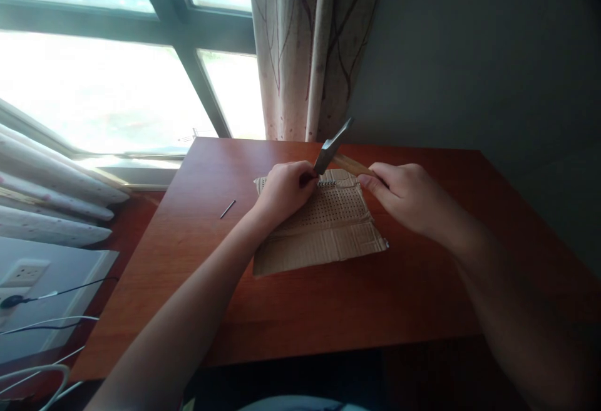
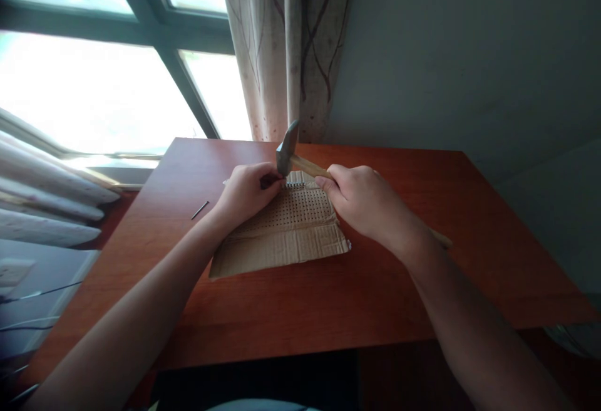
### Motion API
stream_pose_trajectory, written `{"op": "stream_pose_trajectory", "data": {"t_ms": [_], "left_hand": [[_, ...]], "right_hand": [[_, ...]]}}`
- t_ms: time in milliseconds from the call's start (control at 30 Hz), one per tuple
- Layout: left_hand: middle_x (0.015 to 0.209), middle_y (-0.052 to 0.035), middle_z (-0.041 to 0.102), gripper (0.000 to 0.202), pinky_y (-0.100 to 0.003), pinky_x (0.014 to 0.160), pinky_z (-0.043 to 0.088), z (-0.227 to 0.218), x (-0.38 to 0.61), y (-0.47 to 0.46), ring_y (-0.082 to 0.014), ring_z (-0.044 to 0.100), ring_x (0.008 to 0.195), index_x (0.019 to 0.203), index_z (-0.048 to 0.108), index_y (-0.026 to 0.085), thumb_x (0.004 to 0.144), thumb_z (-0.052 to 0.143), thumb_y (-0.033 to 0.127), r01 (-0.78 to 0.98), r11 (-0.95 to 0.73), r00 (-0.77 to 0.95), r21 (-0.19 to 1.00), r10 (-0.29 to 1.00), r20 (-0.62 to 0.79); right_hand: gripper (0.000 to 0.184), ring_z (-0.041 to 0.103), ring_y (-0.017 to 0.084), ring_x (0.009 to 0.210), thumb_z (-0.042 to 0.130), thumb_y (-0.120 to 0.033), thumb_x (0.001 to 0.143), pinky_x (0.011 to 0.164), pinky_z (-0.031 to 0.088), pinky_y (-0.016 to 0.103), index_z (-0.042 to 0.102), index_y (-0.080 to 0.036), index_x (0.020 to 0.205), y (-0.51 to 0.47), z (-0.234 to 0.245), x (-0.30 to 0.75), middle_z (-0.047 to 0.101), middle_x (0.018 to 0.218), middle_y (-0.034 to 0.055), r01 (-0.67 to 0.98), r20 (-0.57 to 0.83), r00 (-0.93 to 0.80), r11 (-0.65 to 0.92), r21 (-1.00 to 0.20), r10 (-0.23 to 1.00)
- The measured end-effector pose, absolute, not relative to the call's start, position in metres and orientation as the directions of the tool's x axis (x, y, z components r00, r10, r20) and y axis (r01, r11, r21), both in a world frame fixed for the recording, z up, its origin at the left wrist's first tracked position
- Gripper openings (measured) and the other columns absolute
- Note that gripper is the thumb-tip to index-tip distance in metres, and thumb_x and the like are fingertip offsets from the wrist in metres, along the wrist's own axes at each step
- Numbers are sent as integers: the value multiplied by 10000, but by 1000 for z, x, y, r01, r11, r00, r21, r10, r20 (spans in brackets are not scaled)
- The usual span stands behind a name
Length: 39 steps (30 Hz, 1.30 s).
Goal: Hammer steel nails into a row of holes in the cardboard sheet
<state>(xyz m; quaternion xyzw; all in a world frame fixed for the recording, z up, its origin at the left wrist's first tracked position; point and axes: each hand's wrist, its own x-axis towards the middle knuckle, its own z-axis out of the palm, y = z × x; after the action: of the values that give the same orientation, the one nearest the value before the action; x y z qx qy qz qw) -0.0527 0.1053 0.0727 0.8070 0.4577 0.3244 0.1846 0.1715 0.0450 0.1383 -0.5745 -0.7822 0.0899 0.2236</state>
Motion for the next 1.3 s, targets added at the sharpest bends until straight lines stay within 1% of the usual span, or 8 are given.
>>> {"op": "stream_pose_trajectory", "data": {"t_ms": [133, 433, 533, 633, 700, 800, 1033, 1300], "left_hand": [[775, -31, 743, 101, -268, 598, 415, 73, -53, 105, -167, 646, 665, 824, 722, 193, 835, 622, 191, 626, -510, 373, 590, 860, 348], [772, -39, 727, 93, -270, 578, 391, 75, -53, 107, -158, 611, 631, 803, 701, 174, 843, 619, 190, 644, -527, 414, 555, 849, 328], [846, -50, 734, 107, -287, 639, 450, 78, -57, 106, -182, 643, 715, 873, 709, 181, 859, 603, 190, 676, -537, 443, 505, 844, 304], [975, -72, 735, 160, -357, 790, 504, 84, -65, 97, -238, 662, 895, 996, 712, 196, 884, 602, 229, 740, -549, 448, 390, 834, 323], [1078, -80, 725, 199, -419, 896, 498, 87, -71, 88, -276, 642, 1018, 1053, 703, 207, 886, 634, 291, 764, -554, 460, 331, 827, 323], [1226, -64, 696, 261, -478, 991, 465, 85, -76, 75, -306, 602, 1138, 1097, 688, 228, 877, 673, 367, 775, -554, 477, 304, 829, 293], [1278, -47, 686, 287, -467, 1011, 461, 73, -77, 69, -291, 598, 1177, 1143, 681, 230, 922, 626, 406, 768, -547, 462, 334, 834, 303], [1303, -7, 683, 260, -487, 990, 438, 72, -75, 66, -286, 598, 1193, 1073, 763, 317, 987, 528, 385, 746, -620, 519, 245, 771, 369]], "right_hand": [[412, 365, 140, 486, 507, -428, 986, 545, 204, 341, 381, -239, 643, 44, 137, 171, 425, 530, -19, 868, 230, -243, 317, -383, 942], [401, 379, 138, 495, 489, -434, 996, 551, 216, 334, 400, -237, 659, 43, 132, 169, 441, 545, -19, 862, 206, -248, 313, -399, 946], [366, 395, 140, 513, 481, -402, 999, 561, 227, 330, 423, -235, 679, 42, 136, 169, 455, 557, -19, 876, 162, -244, 289, -387, 956], [344, 406, 140, 529, 477, -369, 998, 570, 236, 327, 428, -234, 685, 40, 140, 167, 479, 571, -16, 890, 123, -236, 265, -371, 964], [352, 401, 139, 527, 476, -366, 997, 570, 235, 328, 414, -234, 676, 40, 141, 167, 485, 572, -15, 894, 122, -231, 260, -365, 965], [364, 398, 140, 525, 474, -375, 998, 569, 235, 328, 394, -237, 670, 41, 141, 167, 472, 568, -20, 893, 125, -232, 263, -366, 965], [394, 364, 129, 498, 494, -376, 988, 544, 222, 325, 366, -234, 644, 41, 149, 170, 408, 535, -34, 880, 171, -227, 277, -385, 959], [423, 351, 122, 468, 507, -394, 983, 537, 223, 326, 365, -234, 619, 43, 158, 171, 375, 501, -44, 878, 186, -223, 280, -388, 957]]}}
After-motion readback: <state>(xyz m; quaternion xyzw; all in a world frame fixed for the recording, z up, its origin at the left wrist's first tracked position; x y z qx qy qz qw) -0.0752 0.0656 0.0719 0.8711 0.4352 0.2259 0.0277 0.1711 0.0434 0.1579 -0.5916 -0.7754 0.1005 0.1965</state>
